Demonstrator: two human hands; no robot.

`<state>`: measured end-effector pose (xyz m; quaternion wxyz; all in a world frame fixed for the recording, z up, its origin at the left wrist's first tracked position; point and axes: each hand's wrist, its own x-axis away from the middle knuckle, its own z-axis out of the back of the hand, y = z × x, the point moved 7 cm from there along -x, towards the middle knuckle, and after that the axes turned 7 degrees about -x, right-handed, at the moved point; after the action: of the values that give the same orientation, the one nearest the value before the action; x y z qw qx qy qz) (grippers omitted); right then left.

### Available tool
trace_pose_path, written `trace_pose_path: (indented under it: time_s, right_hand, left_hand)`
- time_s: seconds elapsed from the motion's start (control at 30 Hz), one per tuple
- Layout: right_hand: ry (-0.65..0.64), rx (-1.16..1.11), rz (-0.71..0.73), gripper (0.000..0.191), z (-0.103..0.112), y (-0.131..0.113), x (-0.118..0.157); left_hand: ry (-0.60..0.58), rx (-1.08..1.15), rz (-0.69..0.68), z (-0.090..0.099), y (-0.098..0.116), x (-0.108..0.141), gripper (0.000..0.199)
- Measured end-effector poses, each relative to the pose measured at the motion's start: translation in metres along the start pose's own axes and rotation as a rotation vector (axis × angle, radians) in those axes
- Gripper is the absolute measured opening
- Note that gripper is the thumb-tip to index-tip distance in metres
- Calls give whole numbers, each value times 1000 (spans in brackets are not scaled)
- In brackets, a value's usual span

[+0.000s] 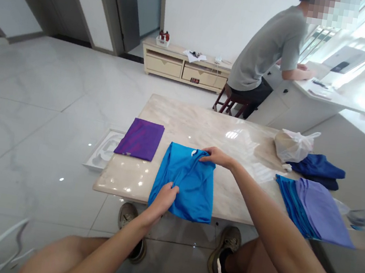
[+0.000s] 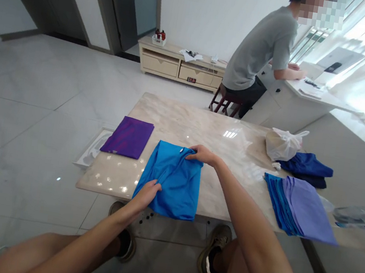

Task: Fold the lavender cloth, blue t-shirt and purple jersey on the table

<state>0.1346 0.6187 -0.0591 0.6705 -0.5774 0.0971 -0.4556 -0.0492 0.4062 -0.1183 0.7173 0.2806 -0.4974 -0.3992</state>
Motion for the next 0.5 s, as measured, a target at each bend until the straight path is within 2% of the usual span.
trace_pose_path:
  time_s: [0.1,0.17,0.2,0.3,0.43,0.5]
  right_hand:
    - [95,-37,44,48,-7,-2,-9]
    - [148,52,-8,51,-10,2,-12]
    - [154,127,-53,53,-11,5,-13]
    - [113,240,-96,58,-18,5,-16]
    - [46,19,54,48,-24,-16,-18]
    - [31,-4,89,39,-26,-24,-22]
  left_hand:
    - [48,-18,22,6,-9,1,31]
    - [53,-51,-29,9,-8,2,48]
    - [44,-72,-53,10,-7,2,49]
    - [-2,-116,-113,11,-1,5,37]
    - [13,-78,-200,16,12,12,26]
    - [25,-42,-199,20,10,15,21]
